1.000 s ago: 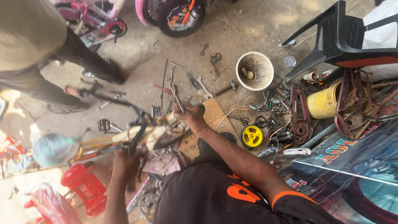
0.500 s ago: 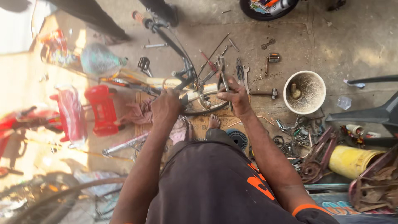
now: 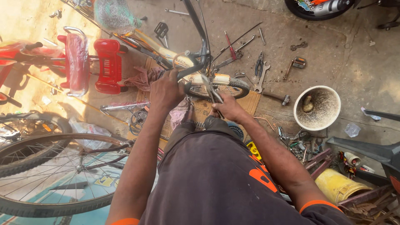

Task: The person repairs a bicycle by adjusting the handlebars and front wheel using various tools. They use a wrench to tighten bolts on the handlebars and a screwdriver to adjust the brake cable near the front wheel.

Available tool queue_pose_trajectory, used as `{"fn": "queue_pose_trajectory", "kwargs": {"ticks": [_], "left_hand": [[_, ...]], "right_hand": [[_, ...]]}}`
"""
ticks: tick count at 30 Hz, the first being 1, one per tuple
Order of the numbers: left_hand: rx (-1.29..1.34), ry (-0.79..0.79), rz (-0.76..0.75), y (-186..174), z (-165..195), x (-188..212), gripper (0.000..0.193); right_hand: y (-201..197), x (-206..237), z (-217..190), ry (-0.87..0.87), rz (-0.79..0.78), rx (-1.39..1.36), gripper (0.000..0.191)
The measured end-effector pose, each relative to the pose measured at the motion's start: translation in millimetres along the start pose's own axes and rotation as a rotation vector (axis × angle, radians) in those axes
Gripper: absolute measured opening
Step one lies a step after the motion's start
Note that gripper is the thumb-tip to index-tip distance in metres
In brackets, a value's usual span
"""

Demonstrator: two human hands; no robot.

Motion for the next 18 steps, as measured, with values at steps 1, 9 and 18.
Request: {"fn": "queue_pose_trajectory", "kwargs": {"ticks": [1,9,18], "left_hand": [[0.01,-0.005,0.016,-1,0,0,0.041],[0.033,-0.059,0.02,-1,-3,4,0.034],[-0.055,-0.066,0.007,-2,2,3,0.032]], "right_hand": [[4,-4,3,0.005,0.003,0.063,0.051],[12,-22,10,-0.1,-0.01,0.295,0.08],[16,-23,-4,-0.162,-0.004,0.557,0.063]]}}
Point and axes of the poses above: each hand's wrist, its own x-axis away from the middle knuckle, its own y-axis out of the palm, z = x × y, the point moved 9 cm from there along -x, towards the middle knuckle, and after that the axes turned 13 degrees about y, right-handed, at the moved point
